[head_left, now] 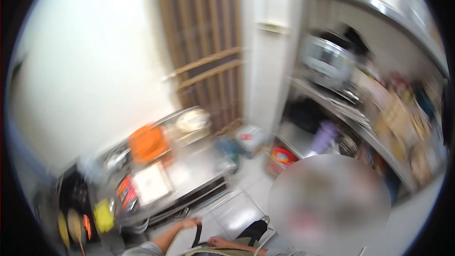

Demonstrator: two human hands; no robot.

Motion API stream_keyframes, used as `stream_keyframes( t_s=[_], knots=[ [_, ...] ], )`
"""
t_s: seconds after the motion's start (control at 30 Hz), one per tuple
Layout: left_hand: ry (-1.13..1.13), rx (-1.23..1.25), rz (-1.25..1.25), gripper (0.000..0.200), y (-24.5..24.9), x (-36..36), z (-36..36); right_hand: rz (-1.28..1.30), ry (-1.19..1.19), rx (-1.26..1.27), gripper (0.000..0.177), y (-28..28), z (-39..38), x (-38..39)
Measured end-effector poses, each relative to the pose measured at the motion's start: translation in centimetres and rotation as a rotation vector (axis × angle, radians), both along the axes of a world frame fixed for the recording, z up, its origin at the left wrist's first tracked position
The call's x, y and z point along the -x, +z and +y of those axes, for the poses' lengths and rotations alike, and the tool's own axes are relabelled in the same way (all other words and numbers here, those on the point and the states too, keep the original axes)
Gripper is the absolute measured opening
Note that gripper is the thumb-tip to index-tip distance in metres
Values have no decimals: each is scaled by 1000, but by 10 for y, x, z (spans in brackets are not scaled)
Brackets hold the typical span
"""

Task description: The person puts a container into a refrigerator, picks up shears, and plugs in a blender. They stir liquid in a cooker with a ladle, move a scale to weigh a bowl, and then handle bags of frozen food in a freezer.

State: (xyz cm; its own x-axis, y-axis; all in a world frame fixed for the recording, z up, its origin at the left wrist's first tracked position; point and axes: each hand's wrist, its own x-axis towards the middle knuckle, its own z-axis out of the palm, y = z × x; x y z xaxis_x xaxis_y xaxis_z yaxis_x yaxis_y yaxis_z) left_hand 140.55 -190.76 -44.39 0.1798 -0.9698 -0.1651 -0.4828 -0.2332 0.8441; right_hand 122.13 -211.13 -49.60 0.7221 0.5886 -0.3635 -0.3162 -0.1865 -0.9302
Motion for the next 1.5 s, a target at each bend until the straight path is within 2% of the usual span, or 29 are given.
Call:
stream_keyframes(
  t_s=[0.03, 0.07, 0.13, 0.2, 0.23, 0.27, 0.33, 0.4, 0.43, 0.47, 0.5, 0.53, 0.63, 0.7, 0.77, 0.8, 0.83, 0.87, 0.9, 0.97, 1.0, 1.07, 1.13, 1.17, 1.2, 1.23, 1.3, 1.4, 1.5],
  knots=[
    [595, -281, 275, 49, 96, 39, 16, -84, 112, 44, 24, -2, 16, 7],
    [899, -276, 627, 54, 123, 66, 63, -169, 228, 68, 24, -11, 30, 10],
    [1164, -94, 558, 58, 130, 134, 149, -270, 659, 271, 26, -29, 52, 3],
    [1379, -134, 674, 63, 144, 205, 195, -370, 891, 637, 28, 34, 111, -22],
    [1405, -242, 769, 62, 114, 233, 212, -390, 821, 513, 28, 53, 140, -28],
    [1492, -189, 809, 62, 106, 261, 217, -388, 738, 387, 29, 64, 167, -27],
    [1285, -511, 970, 59, 93, 309, 217, -436, 878, 257, 27, 64, 223, -14],
    [1299, -239, 663, 49, 5, 355, 222, -327, 944, 246, 25, 54, 279, 5],
    [1334, -228, 697, 49, -11, 376, 225, -255, 988, 232, 25, 70, 310, 15],
    [1494, -44, 641, 50, -23, 395, 224, -191, 1027, 226, 25, 88, 338, 25],
    [1642, 136, 578, 51, -28, 414, 233, -308, 1126, 224, 25, 89, 369, 35],
    [1665, 137, 598, 51, -23, 440, 245, -429, 1214, 209, 25, 87, 398, 46],
    [2223, 230, 1065, 48, -24, 517, 311, -445, 1580, 161, 30, 100, 495, 78],
    [2473, 55, 1284, 44, -8, 578, 364, -326, 1749, 156, 34, 122, 555, 111],
    [2802, -154, 838, 38, -18, 662, 407, -327, 1873, 322, 41, 174, 637, 152],
    [2923, -49, 1044, 35, 5, 694, 430, -326, 2133, 145, 42, 121, 678, 180],
    [3263, 396, 916, 30, 41, 712, 441, -459, 2150, 156, 41, 121, 709, 209],
    [3269, 768, 878, 38, 87, 728, 458, -507, 2120, 30, 38, 166, 744, 236],
    [3333, 947, 730, 34, 97, 752, 466, -549, 2086, -84, 35, 230, 777, 264],
    [3482, 1051, 603, 33, 117, 782, 471, -530, 1985, -275, 32, 279, 842, 322],
    [3600, 1127, 476, 33, 116, 793, 475, -540, 1967, -327, 30, 296, 873, 350],
    [3846, 1211, 503, 31, 83, 806, 462, -529, 1906, -346, 26, 328, 936, 393],
    [4003, 1439, 771, 30, 17, 804, 436, -564, 1722, -329, 24, 336, 1005, 429],
    [3650, 2194, 1090, 31, -19, 798, 427, -550, 1644, -311, 24, 329, 1047, 444],
    [3666, 1592, 1540, 31, -53, 802, 405, -461, 1601, -226, 23, 325, 1091, 453],
    [3497, 1194, 1740, 32, -66, 799, 405, -295, 1524, -260, 21, 314, 1137, 455],
    [3261, 741, 1722, 33, -71, 818, 449, -136, 1307, -166, 21, 318, 1218, 446],
    [3120, 427, 1540, 34, -81, 881, 550, -194, 1036, 82, 29, 313, 1325, 404],
    [3097, 300, 1294, 35, -83, 964, 684, -266, 768, 206, 37, 292, 1418, 362]
  ],
)
